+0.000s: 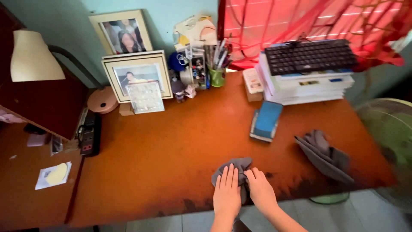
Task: The person wipes a wooden desk surface with a gray cloth, moving the cloth back and forth across the desk. They briefly lift and reposition a desk lamp to clean underneath it, then continue wiping the desk surface.
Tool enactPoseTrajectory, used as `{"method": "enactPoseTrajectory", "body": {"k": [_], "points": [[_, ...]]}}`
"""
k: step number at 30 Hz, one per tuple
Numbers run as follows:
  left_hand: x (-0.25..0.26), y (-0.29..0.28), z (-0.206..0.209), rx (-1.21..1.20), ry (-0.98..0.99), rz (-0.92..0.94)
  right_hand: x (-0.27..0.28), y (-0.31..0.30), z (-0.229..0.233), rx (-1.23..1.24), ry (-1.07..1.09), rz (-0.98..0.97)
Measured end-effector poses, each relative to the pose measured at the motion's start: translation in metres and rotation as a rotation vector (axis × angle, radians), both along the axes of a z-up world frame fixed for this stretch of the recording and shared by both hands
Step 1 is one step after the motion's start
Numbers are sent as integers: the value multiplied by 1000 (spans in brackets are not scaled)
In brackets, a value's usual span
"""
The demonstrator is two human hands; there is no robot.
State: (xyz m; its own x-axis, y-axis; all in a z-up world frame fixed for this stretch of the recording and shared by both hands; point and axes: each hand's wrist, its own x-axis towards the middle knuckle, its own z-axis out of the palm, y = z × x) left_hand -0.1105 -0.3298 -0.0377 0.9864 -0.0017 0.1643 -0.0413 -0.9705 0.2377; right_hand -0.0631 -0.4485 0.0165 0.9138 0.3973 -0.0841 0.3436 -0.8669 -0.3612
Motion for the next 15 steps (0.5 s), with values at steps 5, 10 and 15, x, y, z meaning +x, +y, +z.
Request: {"method": "enactPoseTrajectory", "body": {"k": [5, 10, 15], "points": [[-18, -13, 59, -36, 430, -51, -6, -40, 1, 183, 154, -56], [-17, -15, 22, 386, -436, 158, 29, -51, 56, 320, 215, -212], [-3, -4, 96, 2, 638, -84, 94, -52, 89, 532, 136, -479]]}}
